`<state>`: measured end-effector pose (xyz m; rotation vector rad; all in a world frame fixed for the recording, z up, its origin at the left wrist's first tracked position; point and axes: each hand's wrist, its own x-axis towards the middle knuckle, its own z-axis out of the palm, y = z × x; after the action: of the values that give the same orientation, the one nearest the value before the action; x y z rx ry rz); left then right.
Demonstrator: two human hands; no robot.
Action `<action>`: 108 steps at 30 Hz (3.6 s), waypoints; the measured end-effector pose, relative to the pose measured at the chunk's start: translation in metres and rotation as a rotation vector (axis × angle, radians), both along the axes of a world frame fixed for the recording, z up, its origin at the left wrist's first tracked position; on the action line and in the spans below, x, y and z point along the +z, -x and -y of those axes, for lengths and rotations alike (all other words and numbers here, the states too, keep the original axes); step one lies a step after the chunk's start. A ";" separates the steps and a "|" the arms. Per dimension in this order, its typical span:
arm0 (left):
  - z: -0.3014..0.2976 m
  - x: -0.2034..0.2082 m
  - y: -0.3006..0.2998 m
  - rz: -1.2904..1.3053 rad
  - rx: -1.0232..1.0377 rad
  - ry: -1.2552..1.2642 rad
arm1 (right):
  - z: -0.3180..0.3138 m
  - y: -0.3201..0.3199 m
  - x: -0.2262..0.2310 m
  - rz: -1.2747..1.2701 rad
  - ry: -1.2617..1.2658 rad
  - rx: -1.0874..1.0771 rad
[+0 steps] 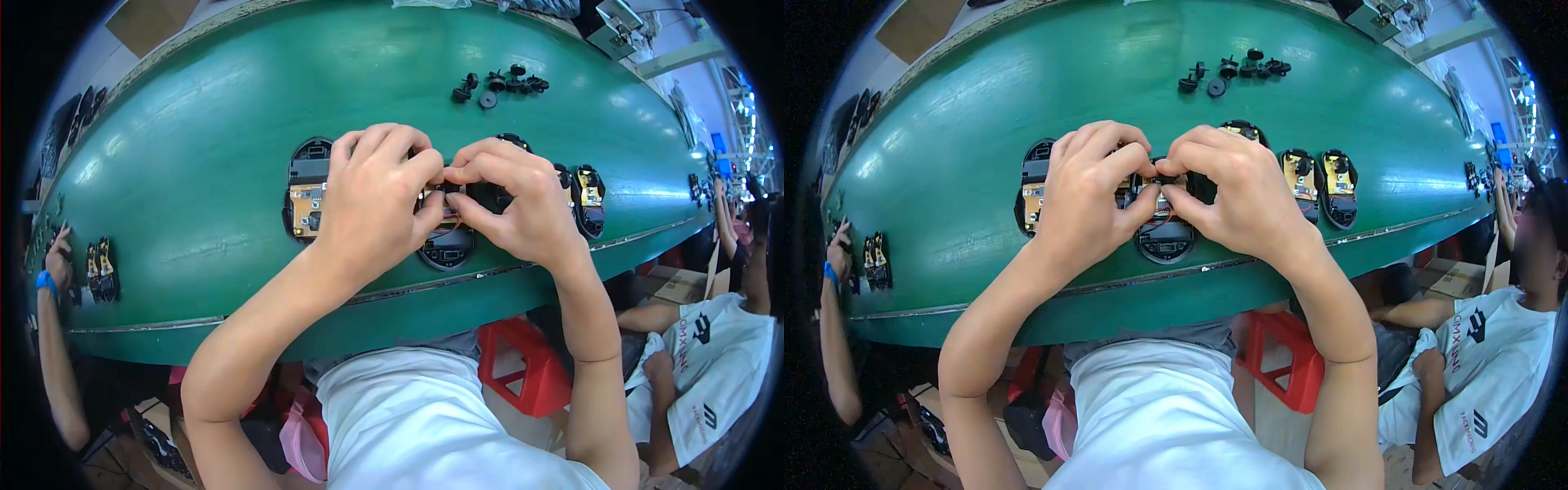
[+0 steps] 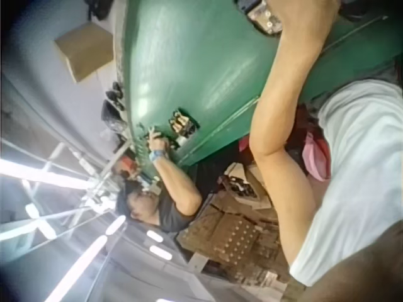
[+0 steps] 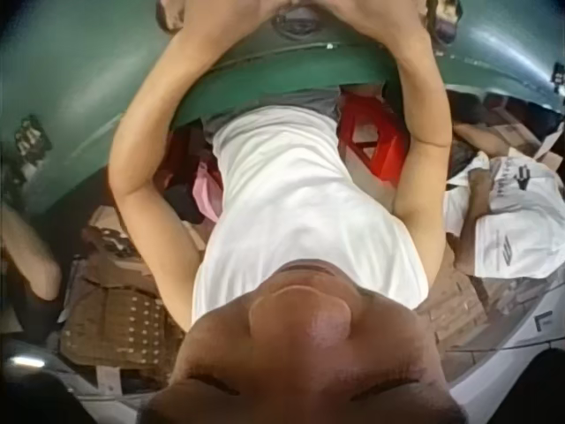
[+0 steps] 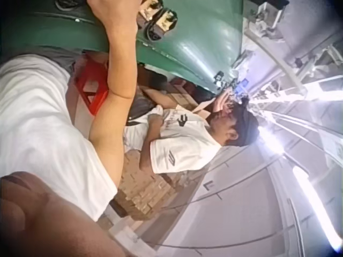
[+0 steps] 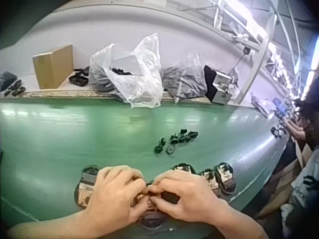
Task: Assembling small electronic components into plastic housings on a production line.
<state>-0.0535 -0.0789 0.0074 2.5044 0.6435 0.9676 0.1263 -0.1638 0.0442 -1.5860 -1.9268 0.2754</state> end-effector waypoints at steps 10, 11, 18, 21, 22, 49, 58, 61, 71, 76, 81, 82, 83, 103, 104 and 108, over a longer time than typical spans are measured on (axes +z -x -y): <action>-0.011 0.008 0.000 -0.050 -0.075 0.024 | -0.010 -0.001 0.019 0.092 0.205 -0.050; -0.011 0.007 0.002 -0.063 -0.084 0.030 | -0.010 -0.002 0.017 0.079 0.211 -0.057; -0.009 0.007 -0.003 -0.066 -0.104 0.003 | 0.001 -0.010 -0.009 -0.121 -0.001 -0.050; -0.008 0.006 -0.003 -0.060 -0.108 0.023 | 0.003 -0.012 -0.012 -0.167 -0.054 -0.093; -0.008 0.006 -0.003 -0.056 -0.108 0.014 | 0.003 -0.016 -0.012 -0.077 -0.066 -0.052; -0.001 0.003 -0.015 -0.062 -0.104 -0.020 | -0.005 -0.037 0.016 -0.352 0.388 -0.008; -0.003 0.001 -0.023 0.065 -0.131 -0.076 | 0.012 -0.030 0.002 0.043 -0.051 -0.009; -0.001 0.008 -0.018 -0.061 -0.122 -0.083 | 0.019 -0.035 0.004 0.006 -0.055 -0.047; -0.021 0.030 0.021 -0.310 -0.155 -0.058 | 0.006 -0.105 0.026 0.138 -0.044 -0.251; -0.013 0.028 0.025 -0.314 -0.190 -0.095 | -0.031 -0.086 0.011 0.362 0.019 -0.418; -0.011 0.026 0.037 -0.201 -0.205 -0.034 | -0.054 -0.077 0.011 0.424 0.235 -0.398; -0.011 0.024 0.039 -0.139 -0.173 -0.035 | -0.053 -0.078 0.013 0.418 0.239 -0.379; -0.013 0.023 0.041 -0.139 -0.163 -0.028 | -0.053 -0.079 0.016 0.413 0.244 -0.360; -0.012 0.006 0.020 0.045 0.012 0.071 | -0.034 0.001 0.002 -0.149 0.033 0.152; -0.011 0.007 0.019 0.040 0.022 0.054 | -0.034 0.001 0.002 -0.150 0.037 0.158; -0.007 0.009 0.017 0.001 0.043 0.076 | -0.032 0.001 0.000 -0.125 -0.013 0.149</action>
<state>-0.0708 -0.0715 0.0160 2.4334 0.7233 0.9413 0.1257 -0.1319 0.0438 -1.3850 -1.9482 0.4138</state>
